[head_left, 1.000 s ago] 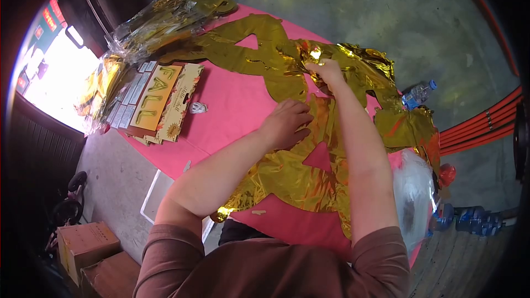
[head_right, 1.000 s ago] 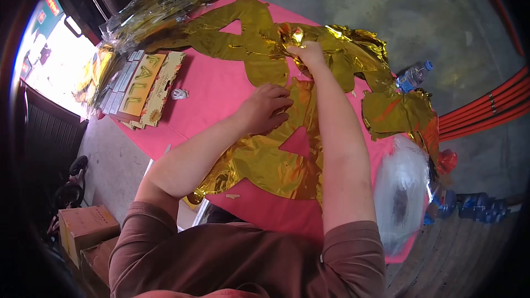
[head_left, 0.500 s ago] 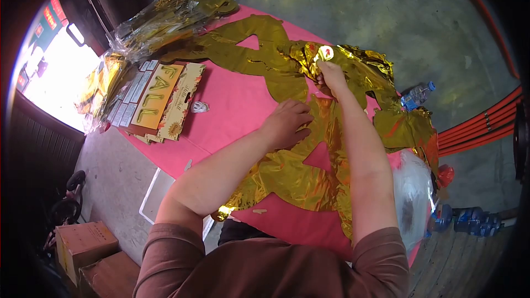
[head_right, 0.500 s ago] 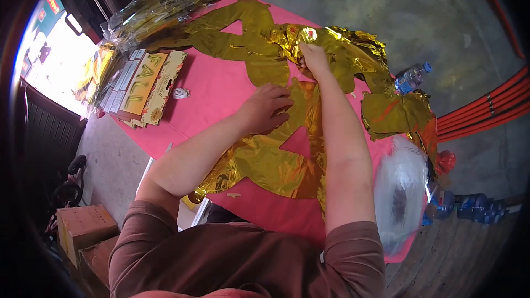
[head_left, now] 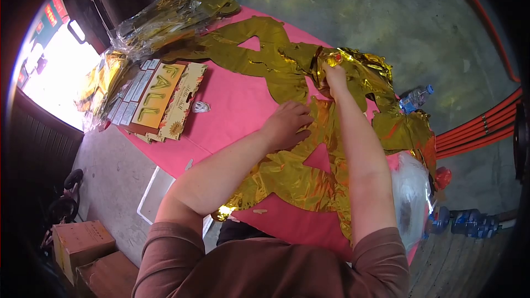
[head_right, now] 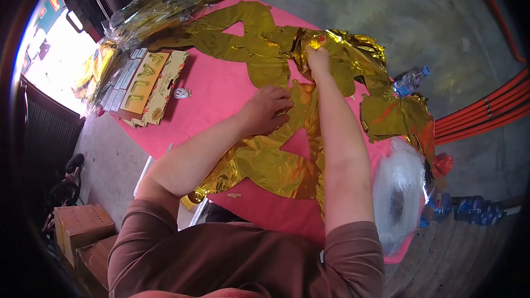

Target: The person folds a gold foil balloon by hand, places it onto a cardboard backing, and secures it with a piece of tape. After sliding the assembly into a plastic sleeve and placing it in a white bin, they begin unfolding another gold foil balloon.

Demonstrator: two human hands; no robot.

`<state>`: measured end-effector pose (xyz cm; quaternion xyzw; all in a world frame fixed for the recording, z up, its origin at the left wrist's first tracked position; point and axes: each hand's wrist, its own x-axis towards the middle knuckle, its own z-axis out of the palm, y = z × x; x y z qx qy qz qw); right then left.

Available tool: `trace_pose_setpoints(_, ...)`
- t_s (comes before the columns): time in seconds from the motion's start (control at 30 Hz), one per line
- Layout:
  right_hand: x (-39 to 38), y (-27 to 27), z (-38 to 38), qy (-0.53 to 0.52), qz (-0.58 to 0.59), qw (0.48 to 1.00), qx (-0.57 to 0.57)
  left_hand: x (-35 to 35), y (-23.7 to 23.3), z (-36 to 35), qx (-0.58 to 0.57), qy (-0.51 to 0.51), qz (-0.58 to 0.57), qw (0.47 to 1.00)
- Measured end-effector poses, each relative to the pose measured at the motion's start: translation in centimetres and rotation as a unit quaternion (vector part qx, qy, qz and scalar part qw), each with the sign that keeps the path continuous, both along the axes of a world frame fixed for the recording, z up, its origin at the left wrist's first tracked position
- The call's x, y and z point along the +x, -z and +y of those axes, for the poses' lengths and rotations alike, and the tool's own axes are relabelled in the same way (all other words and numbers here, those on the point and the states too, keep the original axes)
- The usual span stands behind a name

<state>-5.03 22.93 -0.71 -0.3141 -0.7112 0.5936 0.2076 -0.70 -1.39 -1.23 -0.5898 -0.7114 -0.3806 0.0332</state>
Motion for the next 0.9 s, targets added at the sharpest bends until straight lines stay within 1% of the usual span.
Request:
trace_pose_setpoints(0.03, 0.2, 0.3, 0.2, -0.018, 0.006, 0.997, 0.076, 0.0, 0.1, 0.0, 0.003, 0.004, -0.003, 1.000)
trace_pose_setpoints(0.17, 1.1, -1.8, 0.7, -0.024, -0.018, 0.998, 0.048, 0.1, -0.1, 0.1, -0.005, 0.002, -0.001, 1.000)
trace_pose_setpoints(0.2, 1.5, -3.8, 0.6, 0.027, 0.054, 0.998, 0.001, 0.0, -0.1, 0.1, -0.015, 0.003, -0.014, 1.000)
trace_pose_setpoints(0.27, 1.8, -5.1, 2.9, 0.030, 0.160, 0.986, -0.043, 0.0, -0.1, 0.1, -0.023, 0.007, -0.029, 0.999)
trace_pose_setpoints(0.3, 1.8, -5.1, 4.2, 0.012, 0.160, 0.985, 0.057, 0.1, -0.2, 0.0, -0.026, 0.003, -0.028, 0.999)
trace_pose_setpoints(0.33, 2.0, -5.0, 5.4, 0.016, 0.159, 0.985, 0.060, 0.1, -0.3, 0.0, -0.028, -0.001, -0.027, 0.999)
trace_pose_setpoints(0.37, 2.3, -5.8, 5.9, -0.076, 0.019, 0.980, 0.184, 0.1, -0.3, 0.1, -0.025, 0.003, -0.027, 0.999)
trace_pose_setpoints(0.4, 2.9, -7.4, 5.1, -0.165, -0.124, 0.932, 0.299, 0.0, -0.2, 0.0, -0.013, 0.002, -0.012, 1.000)
trace_pose_setpoints(0.43, 2.9, -9.1, 4.4, -0.033, -0.061, 0.960, 0.270, 0.0, 0.0, 0.1, 0.000, 0.001, 0.002, 1.000)
trace_pose_setpoints(0.47, 3.2, -10.7, 4.2, 0.002, 0.043, 0.981, 0.190, 0.0, -0.1, 0.1, 0.002, 0.001, 0.000, 1.000)
trace_pose_setpoints(0.5, 3.3, -11.6, 4.3, 0.039, 0.147, 0.983, 0.103, -0.1, -0.3, 0.1, 0.000, 0.003, -0.001, 1.000)
trace_pose_setpoints(0.53, 3.8, -12.2, 4.5, 0.050, 0.116, 0.977, 0.174, 0.0, -0.3, -0.1, -0.005, 0.008, -0.001, 1.000)
trace_pose_setpoints(0.57, 4.0, -11.6, 4.9, -0.022, -0.014, 0.954, 0.298, 0.2, -0.2, -0.1, -0.007, 0.011, -0.003, 1.000)
trace_pose_setpoints(0.6, 3.6, -10.5, 5.7, -0.095, -0.141, 0.895, 0.412, 0.1, -0.2, -0.1, -0.009, 0.009, -0.002, 1.000)
trace_pose_setpoints(0.63, 2.8, -8.1, 7.0, -0.122, -0.051, 0.928, 0.349, -0.1, -0.2, 0.0, -0.010, 0.006, -0.002, 1.000)
trace_pose_setpoints(0.67, 2.7, -8.6, 7.4, -0.123, -0.052, 0.927, 0.352, -0.1, -0.4, 0.0, -0.007, 0.006, -0.003, 1.000)
trace_pose_setpoints(0.7, 2.7, -9.1, 7.6, -0.037, -0.009, 0.953, 0.299, -0.1, -0.4, 0.0, -0.006, 0.005, -0.004, 1.000)
trace_pose_setpoints(0.73, 2.9, -9.3, 7.9, 0.051, 0.032, 0.969, 0.240, 0.0, -0.4, -0.1, -0.008, 0.006, -0.006, 1.000)
trace_pose_setpoints(0.77, 3.3, -9.3, 8.8, 0.041, 0.144, 0.964, 0.219, 0.1, -0.3, -0.2, -0.011, 0.007, -0.008, 1.000)
trace_pose_setpoints(0.8, 4.0, -9.8, 9.6, 0.041, 0.144, 0.965, 0.217, 0.0, -0.3, -0.1, -0.010, 0.009, -0.007, 1.000)
trace_pose_setpoints(0.83, 4.9, -10.5, 10.6, 0.033, 0.086, 0.947, 0.309, -0.2, -0.3, -0.1, -0.008, 0.012, -0.005, 1.000)
trace_pose_setpoints(0.87, 5.7, -11.5, 11.3, 0.024, 0.028, 0.917, 0.397, -0.2, -0.4, -0.1, -0.008, 0.012, -0.004, 1.000)
trace_pose_setpoints(0.9, 6.7, -13.2, 11.3, 0.067, -0.044, 0.891, 0.446, -0.2, -0.3, -0.1, -0.006, 0.008, -0.004, 1.000)
